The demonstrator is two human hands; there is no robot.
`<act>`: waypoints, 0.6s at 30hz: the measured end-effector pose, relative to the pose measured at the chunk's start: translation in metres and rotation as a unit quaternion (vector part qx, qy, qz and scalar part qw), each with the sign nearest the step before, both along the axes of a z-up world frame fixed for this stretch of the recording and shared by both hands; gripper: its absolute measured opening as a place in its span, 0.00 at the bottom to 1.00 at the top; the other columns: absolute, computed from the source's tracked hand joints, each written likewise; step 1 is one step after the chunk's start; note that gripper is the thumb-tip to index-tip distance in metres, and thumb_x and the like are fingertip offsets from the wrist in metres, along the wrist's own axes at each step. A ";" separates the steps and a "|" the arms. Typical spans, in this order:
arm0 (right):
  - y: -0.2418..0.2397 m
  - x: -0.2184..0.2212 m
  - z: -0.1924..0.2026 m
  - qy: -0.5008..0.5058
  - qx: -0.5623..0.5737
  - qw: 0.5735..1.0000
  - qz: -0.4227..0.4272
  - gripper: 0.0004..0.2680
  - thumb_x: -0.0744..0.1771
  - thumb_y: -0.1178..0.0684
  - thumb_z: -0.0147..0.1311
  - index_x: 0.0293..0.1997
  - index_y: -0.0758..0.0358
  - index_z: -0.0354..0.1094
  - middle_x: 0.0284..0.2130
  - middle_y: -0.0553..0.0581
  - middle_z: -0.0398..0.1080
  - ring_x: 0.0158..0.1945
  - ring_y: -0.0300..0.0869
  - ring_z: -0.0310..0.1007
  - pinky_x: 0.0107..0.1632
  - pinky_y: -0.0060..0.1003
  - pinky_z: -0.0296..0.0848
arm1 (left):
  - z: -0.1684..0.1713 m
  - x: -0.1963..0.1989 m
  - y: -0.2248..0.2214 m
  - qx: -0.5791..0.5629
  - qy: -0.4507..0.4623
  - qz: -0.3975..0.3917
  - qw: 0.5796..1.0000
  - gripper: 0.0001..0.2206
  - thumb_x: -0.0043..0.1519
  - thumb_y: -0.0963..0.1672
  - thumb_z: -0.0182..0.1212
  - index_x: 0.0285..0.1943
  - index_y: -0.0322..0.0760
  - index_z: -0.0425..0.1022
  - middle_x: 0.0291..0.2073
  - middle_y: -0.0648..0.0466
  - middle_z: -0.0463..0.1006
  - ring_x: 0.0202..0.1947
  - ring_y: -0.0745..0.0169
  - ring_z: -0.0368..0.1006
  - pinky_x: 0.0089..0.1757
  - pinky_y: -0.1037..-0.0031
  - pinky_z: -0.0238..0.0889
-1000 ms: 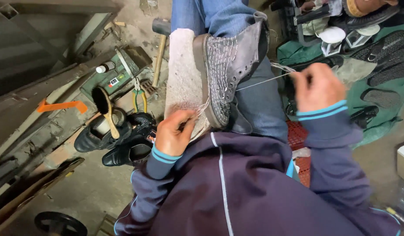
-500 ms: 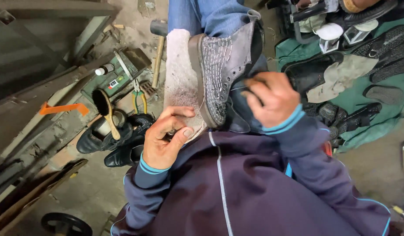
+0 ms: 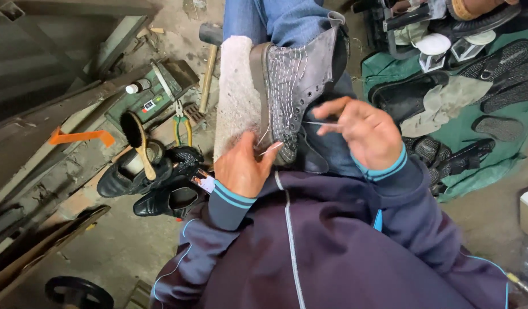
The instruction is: Hand-sewing a shoe upper to a sole using a needle and thread.
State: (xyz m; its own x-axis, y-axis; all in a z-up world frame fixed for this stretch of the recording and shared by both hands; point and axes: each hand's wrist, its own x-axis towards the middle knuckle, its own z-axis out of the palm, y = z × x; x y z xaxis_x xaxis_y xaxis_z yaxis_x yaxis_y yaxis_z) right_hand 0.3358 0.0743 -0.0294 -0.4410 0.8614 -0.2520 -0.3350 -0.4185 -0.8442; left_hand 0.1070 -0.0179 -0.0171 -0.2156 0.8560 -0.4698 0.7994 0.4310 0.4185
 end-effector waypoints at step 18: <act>-0.003 0.023 -0.050 -0.163 -0.024 0.984 -0.061 0.11 0.73 0.57 0.48 0.30 0.62 0.58 0.14 0.53 0.50 0.19 0.37 0.59 0.13 0.26 0.56 | -0.034 0.000 -0.002 0.057 -0.108 0.035 0.992 0.21 0.59 0.52 0.65 0.20 0.44 0.60 0.10 0.49 0.67 0.25 0.34 0.74 0.28 0.56 0.64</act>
State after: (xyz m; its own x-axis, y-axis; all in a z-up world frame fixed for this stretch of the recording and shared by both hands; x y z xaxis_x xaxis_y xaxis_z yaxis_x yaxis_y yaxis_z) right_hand 0.3587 0.0715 -0.0790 -0.2246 0.8866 -0.4043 -0.0991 -0.4335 -0.8957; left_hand 0.1071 -0.0201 -0.0508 -0.1812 0.8926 -0.4129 0.6558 0.4225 0.6257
